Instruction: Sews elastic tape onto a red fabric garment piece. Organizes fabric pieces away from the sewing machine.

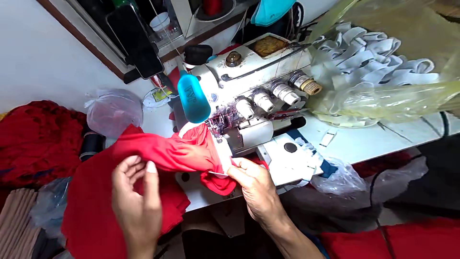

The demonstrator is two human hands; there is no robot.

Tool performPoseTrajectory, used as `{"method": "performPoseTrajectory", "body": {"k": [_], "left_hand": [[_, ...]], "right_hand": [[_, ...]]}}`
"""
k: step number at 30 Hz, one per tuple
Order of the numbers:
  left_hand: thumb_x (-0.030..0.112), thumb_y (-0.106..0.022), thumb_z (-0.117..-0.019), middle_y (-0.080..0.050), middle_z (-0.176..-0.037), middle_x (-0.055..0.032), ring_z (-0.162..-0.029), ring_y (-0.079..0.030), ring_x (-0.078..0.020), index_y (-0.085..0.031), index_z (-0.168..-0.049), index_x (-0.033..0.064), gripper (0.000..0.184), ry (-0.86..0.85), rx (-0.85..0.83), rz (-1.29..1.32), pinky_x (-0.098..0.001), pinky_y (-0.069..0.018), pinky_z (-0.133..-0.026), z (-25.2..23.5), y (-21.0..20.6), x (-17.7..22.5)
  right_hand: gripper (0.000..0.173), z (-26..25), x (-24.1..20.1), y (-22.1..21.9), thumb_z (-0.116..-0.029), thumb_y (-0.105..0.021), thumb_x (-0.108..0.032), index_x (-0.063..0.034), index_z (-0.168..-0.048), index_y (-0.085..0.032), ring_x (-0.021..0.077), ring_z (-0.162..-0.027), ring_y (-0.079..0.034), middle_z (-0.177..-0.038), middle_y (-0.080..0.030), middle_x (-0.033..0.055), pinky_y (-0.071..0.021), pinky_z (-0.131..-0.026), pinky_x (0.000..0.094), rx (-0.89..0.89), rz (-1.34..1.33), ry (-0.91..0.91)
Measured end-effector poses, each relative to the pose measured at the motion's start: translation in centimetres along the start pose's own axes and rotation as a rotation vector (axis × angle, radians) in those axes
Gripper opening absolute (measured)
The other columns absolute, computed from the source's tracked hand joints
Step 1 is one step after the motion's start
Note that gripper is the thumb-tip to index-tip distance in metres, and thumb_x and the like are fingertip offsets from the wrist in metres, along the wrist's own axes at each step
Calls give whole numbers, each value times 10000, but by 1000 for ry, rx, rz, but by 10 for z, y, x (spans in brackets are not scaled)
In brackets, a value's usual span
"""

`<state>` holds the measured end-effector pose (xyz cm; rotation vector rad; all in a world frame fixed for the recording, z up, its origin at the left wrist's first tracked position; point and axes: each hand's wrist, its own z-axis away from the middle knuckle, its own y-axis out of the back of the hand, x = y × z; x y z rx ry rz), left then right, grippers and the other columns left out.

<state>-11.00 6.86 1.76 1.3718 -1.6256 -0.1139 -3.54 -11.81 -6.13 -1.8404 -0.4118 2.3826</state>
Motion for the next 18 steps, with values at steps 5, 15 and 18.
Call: {"method": "performPoseTrajectory", "body": {"k": [5,15,18], "left_hand": [[113,-615,-906,-739,-1111,-109,-1141,-675,-223,-740,-1085,38,231,-500,-146,-59,-372,-549,-1009,41,-43,1],[121,-634,-940,-729,-1071,2,-1155,-626,-202,-777,-921,188,159,-706,-286,-82,-401,-472,-1029,18,-63,0],[161,-602,-967,-747,-977,38,-1072,-657,-165,-757,-901,177,169,-704,-368,-68,-367,-483,-987,22,-49,17]], "right_hand": [[111,5,-9,5,-934,-672,-88,-35,-995,-747,166,-723,-708,-803,-732,93,-588,-632,289,-30,-48,-60],[217,8,-11,13,-1038,-572,-170,-56,-1003,-754,163,-717,-704,-829,-733,90,-585,-627,279,-6,-14,-44],[168,9,-6,18,-1015,-615,-164,-81,-985,-759,146,-761,-707,-821,-733,52,-585,-680,298,-12,85,-17]]}}
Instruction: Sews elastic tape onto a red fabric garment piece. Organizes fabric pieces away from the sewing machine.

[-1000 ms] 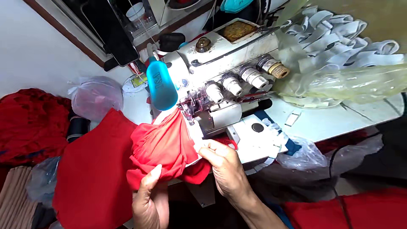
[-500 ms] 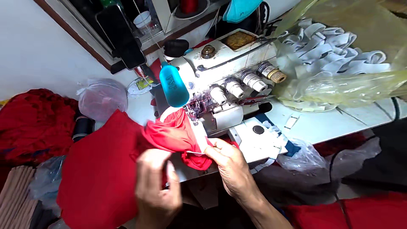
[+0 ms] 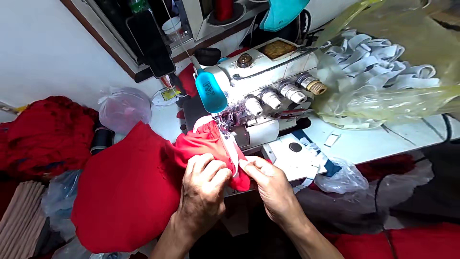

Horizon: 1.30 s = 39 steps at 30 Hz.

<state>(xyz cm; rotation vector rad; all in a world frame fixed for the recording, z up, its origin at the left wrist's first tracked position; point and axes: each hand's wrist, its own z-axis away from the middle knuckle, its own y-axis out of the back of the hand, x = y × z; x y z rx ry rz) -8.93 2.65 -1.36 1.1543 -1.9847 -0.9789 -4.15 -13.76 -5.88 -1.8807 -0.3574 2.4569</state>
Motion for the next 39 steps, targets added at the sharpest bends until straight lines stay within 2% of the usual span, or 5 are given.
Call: {"method": "performPoseTrajectory", "body": {"k": [5,16,26,32,39], "left_hand": [[280,-546,-1001,-695,-824,1,-881,-658,-161,-708,-896,119,251,118,-151,55,-383,-474,-940,23,25,22],[281,-596,-977,-672,-864,8,-1033,-578,-187,-674,-858,157,189,229,-161,73,-343,-348,-1064,87,57,81],[224,-622,-938,-728,-1079,-108,-971,-664,-232,-709,-1041,60,212,296,-305,78,-381,-491,-930,112,52,103],[126,-673,-922,-713,-965,-142,-724,-699,-189,-707,-1101,-11,227,336,-304,163,-296,-566,-569,115,45,118],[120,-653,-893,-721,-1127,-174,-858,-714,-247,-713,-1106,-5,254,343,-347,214,-347,-588,-671,122,44,121]], "right_hand": [[130,7,6,2,-976,-674,-196,-98,-990,-760,110,-733,-699,-779,-732,13,-575,-670,292,-24,83,-6],[148,43,0,9,-1001,-625,-132,-34,-1034,-731,174,-677,-733,-830,-746,88,-629,-585,279,-128,-25,-61],[210,120,16,46,-1053,-562,-179,-51,-1104,-720,104,-775,-748,-980,-773,8,-650,-670,299,-325,276,2],[246,150,11,47,-1027,-616,-153,27,-1157,-720,123,-801,-750,-953,-771,96,-636,-737,322,-374,405,72],[293,160,18,51,-1033,-614,-158,50,-1220,-701,147,-896,-758,-1068,-768,132,-634,-823,343,-404,376,47]]}}
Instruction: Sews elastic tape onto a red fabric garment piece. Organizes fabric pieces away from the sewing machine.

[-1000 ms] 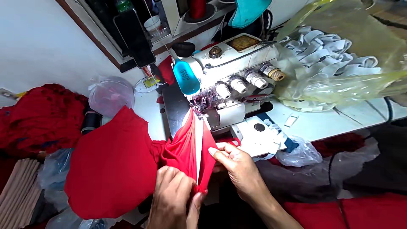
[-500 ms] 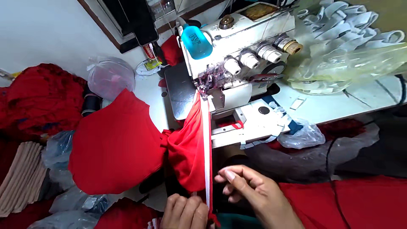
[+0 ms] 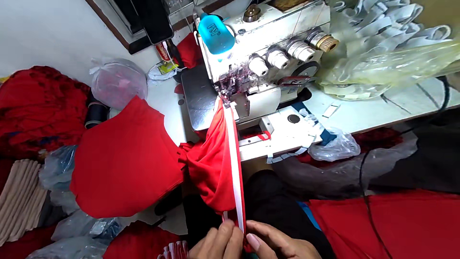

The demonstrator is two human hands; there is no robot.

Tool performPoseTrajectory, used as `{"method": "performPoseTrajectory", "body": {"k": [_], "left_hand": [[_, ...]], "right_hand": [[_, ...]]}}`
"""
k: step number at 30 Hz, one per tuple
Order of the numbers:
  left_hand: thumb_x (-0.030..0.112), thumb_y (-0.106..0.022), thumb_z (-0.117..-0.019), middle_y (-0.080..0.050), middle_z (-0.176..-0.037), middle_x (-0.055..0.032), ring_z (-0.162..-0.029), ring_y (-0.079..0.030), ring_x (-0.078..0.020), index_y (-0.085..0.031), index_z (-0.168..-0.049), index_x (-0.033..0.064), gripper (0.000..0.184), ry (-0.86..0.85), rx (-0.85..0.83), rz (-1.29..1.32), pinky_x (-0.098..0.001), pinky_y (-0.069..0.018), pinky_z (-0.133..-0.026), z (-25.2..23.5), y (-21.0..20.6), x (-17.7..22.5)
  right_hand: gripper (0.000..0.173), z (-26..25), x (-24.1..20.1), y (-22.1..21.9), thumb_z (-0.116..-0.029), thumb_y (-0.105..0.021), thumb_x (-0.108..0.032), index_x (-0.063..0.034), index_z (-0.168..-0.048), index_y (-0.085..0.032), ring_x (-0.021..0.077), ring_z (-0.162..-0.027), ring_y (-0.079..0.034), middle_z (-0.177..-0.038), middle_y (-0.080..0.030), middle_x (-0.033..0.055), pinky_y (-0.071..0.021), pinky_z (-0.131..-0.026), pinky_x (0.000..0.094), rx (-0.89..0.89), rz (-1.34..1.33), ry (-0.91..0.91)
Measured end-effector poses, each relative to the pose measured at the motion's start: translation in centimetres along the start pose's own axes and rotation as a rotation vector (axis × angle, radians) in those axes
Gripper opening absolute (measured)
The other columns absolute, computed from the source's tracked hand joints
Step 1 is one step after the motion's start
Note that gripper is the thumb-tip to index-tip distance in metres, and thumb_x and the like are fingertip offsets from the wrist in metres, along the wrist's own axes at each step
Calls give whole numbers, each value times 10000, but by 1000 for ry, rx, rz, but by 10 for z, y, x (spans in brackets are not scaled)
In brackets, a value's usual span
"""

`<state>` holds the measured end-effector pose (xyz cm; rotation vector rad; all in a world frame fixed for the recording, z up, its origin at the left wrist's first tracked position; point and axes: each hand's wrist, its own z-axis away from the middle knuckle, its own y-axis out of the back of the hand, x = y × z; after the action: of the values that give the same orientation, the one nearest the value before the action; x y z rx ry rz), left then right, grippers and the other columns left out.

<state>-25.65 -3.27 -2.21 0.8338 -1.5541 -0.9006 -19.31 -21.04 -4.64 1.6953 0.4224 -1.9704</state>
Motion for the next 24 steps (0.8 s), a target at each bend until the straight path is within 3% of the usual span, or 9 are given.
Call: {"method": "performPoseTrajectory", "body": {"k": [3,6,9,11,13,16,19,21,24], "left_hand": [[129,-699,-848,-689,-1271,-119,-962,-704,-240,-706,-1218,55,377,10,-11,40,-371,-594,-670,-15,-11,-19],[136,-697,-872,-686,-1259,-89,-956,-715,-175,-679,-1310,93,441,-34,6,86,-335,-612,-670,-25,-14,-36],[104,-659,-895,-676,-1180,-96,-855,-695,-139,-691,-1201,80,309,-71,16,167,-289,-586,-612,-28,-11,-41],[96,-640,-897,-682,-1225,-106,-956,-705,-151,-683,-1151,63,260,-117,21,172,-285,-604,-707,-28,-12,-44],[109,-652,-890,-688,-1261,-103,-1012,-705,-177,-688,-1183,71,297,-139,17,153,-311,-607,-745,-27,-14,-44],[123,-674,-885,-690,-1084,-84,-849,-699,-154,-695,-1233,100,349,-106,3,148,-307,-585,-603,-25,-13,-41],[112,-670,-898,-647,-953,-81,-718,-648,-136,-703,-1156,83,262,-79,21,186,-273,-534,-527,-22,-9,-38],[121,-673,-907,-687,-1072,-102,-848,-697,-141,-696,-1113,67,215,-88,47,181,-274,-588,-625,-23,-8,-39],[168,-653,-899,-690,-1220,-107,-978,-711,-168,-686,-1160,63,284,-130,87,94,-318,-614,-716,-39,-10,-52]], "right_hand": [[301,-4,4,-1,-1031,-607,-147,37,-1258,-678,141,-877,-757,-1045,-769,109,-638,-799,343,26,-5,-47],[283,-7,6,1,-1032,-601,-133,19,-1257,-681,131,-887,-759,-1084,-769,92,-643,-788,328,71,-15,-47],[269,-10,6,4,-1033,-595,-123,12,-1248,-686,109,-878,-749,-1087,-765,82,-637,-768,298,95,-22,-48],[267,-11,6,4,-1033,-594,-125,11,-1243,-689,107,-866,-751,-1064,-767,79,-641,-761,298,105,-7,-47],[269,-12,7,4,-1033,-593,-125,20,-1240,-685,106,-859,-748,-1041,-766,80,-639,-768,301,116,6,-37],[267,-10,7,2,-1030,-598,-124,23,-1232,-690,97,-846,-745,-1020,-768,76,-636,-768,292,132,18,-30],[261,-8,7,1,-1028,-599,-121,30,-1219,-694,104,-838,-747,-1000,-769,83,-635,-764,295,125,25,-28],[256,-8,8,1,-1031,-593,-117,26,-1216,-697,105,-848,-748,-1018,-769,82,-636,-771,294,111,23,-25],[249,-10,11,1,-1039,-578,-115,5,-1216,-704,113,-884,-758,-1083,-772,75,-641,-783,297,101,7,-29]]}}
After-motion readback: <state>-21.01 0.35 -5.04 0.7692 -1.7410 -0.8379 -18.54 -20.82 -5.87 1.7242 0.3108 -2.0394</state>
